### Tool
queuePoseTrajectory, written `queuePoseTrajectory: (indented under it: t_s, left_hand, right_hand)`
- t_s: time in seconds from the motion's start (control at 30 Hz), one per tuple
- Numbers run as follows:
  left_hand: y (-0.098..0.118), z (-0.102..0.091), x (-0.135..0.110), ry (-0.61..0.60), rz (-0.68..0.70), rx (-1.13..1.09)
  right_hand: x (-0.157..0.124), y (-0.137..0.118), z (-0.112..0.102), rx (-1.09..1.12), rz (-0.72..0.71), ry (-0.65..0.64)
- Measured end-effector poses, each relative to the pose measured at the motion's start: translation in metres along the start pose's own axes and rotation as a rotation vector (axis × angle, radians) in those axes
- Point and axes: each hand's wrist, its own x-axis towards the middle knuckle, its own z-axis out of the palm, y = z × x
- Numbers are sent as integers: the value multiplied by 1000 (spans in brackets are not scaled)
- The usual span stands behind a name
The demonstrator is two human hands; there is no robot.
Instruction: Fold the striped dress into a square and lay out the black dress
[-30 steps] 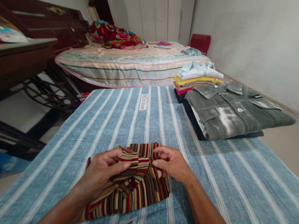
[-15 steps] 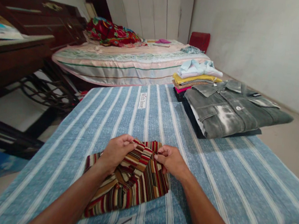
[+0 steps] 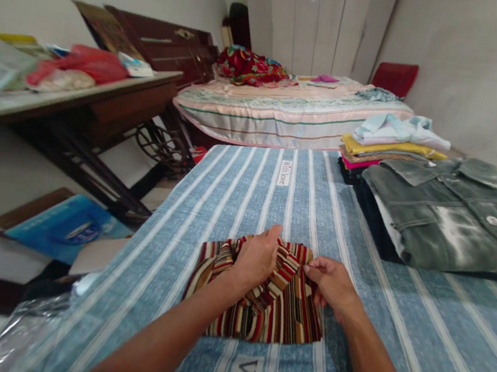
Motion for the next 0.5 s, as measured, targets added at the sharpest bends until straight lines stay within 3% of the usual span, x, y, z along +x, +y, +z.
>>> queuePoseTrajectory:
  t_s: [0.13,0.27,0.37,0.5]
  left_hand:
    - [-2,1,-3,51,68,-61]
    - [-14,-10,-13,262,220,-200]
    - [-36,-23,-33,388,206,-273]
    - [-79,-23,-62,391,92,-268]
  right_hand:
    - [1,0,0,-24,9,20]
    - [1,-1,0,-51,16,28]
    - [1,-2,0,-56,7,33]
    - [1,-4,1,-87,-9,81]
